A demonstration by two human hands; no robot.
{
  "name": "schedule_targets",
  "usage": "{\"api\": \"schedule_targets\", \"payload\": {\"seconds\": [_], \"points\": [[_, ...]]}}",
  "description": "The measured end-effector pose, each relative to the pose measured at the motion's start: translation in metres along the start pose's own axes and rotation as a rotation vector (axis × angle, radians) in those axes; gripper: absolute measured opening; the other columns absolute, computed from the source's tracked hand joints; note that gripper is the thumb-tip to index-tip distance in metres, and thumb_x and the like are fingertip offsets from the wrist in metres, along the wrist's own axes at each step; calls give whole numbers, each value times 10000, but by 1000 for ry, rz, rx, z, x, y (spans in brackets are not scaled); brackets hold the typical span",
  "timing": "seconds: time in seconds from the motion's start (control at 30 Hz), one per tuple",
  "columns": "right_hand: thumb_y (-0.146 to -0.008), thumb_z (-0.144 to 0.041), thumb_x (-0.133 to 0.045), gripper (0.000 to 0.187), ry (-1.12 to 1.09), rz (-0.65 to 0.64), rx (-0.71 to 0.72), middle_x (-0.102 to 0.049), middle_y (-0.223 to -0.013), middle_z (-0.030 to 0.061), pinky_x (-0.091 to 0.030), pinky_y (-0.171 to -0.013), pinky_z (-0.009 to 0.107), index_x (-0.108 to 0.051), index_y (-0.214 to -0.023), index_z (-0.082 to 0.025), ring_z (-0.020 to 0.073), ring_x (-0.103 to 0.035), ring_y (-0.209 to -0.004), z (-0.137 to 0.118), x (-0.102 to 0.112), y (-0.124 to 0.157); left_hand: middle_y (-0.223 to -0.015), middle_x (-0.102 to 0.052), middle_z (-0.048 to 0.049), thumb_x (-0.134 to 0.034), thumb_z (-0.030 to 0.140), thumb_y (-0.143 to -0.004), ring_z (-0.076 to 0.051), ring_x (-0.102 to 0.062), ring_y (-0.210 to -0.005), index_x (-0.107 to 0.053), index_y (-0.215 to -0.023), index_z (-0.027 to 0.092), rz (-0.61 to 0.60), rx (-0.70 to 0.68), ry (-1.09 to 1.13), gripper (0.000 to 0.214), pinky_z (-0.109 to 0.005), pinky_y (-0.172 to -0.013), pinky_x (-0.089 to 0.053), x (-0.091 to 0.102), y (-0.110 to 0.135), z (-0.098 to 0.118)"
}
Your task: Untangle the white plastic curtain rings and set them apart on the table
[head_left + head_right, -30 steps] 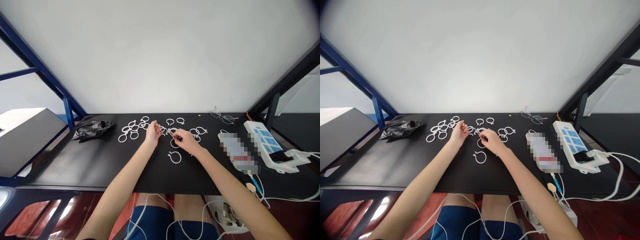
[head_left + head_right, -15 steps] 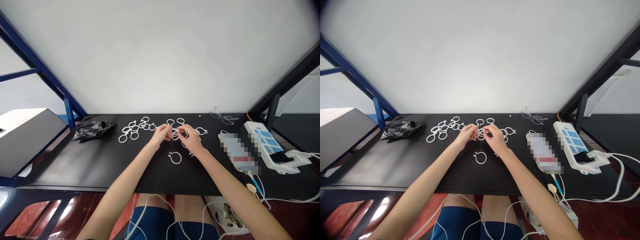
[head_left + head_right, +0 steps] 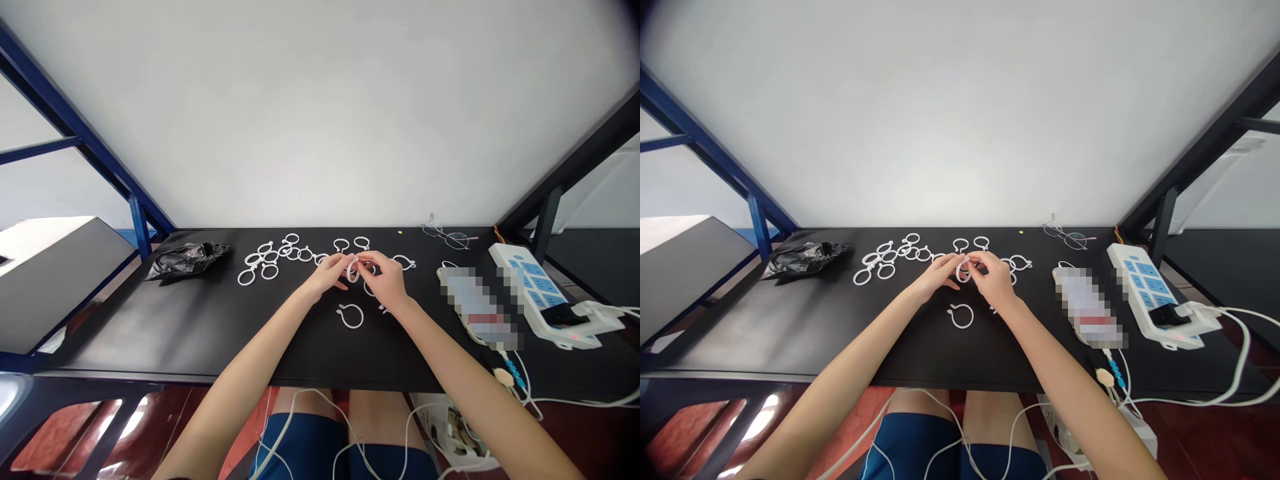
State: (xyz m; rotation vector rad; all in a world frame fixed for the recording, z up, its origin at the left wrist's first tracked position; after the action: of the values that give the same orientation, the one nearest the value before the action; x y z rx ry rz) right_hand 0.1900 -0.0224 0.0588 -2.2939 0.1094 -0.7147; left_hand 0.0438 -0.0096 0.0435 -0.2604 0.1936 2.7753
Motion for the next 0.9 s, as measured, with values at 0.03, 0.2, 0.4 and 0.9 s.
{"api": "schedule_targets", "payload": {"seconds": [0.03, 0.2, 0.4, 0.9], "points": [[-863, -245, -564, 106, 7, 9, 8, -721, -852, 34, -569, -669, 330, -658, -910, -231, 185, -682, -728, 0, 0, 0, -897, -646, -95, -653, 528, -767, -156, -624, -736, -667, -847, 157, -15, 0, -9, 379, -195, -503, -495, -1, 1, 0], [-865, -251, -582, 94, 17, 19, 38, -720, -858, 41, -569, -671, 332, -661, -910, -230, 190, -682, -750, 2, -1, 1, -871, -636, -94, -623, 592, -762, -167, -645, -672, -649, -848, 164, -38, 30, -37, 437, -182, -426, -424, -3, 2, 0], [-872, -264, -568, 107, -3, -23, 32, -711, -858, 37, -560, -647, 319, -661, -910, -231, 184, -671, -746, 2, -2, 1, -802, -615, -74, -658, 581, -733, -134, -617, -609, -674, -789, 153, -23, 71, 3, 432, -181, -437, -411, -1, 0, -3], [-859, -302, -593, 99, 46, -56, 32, -687, -843, 45, -539, -604, 304, -650, -893, -229, 177, -644, -713, 1, -3, 1, -600, -529, -24, -642, 558, -755, -106, -518, -518, -668, -718, 151, 25, 10, -32, 410, -201, -434, -426, 1, -1, -4]]}}
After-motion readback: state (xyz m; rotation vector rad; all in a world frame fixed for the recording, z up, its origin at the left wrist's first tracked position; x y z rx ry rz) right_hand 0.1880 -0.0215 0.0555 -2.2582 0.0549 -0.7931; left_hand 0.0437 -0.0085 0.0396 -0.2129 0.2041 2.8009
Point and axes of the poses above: each hand's wrist, its own y-axis away from the middle knuckle, its own x-axis out of the back of the hand, z = x × y, the point moved 3 cm from there along -y, towards the middle knuckle
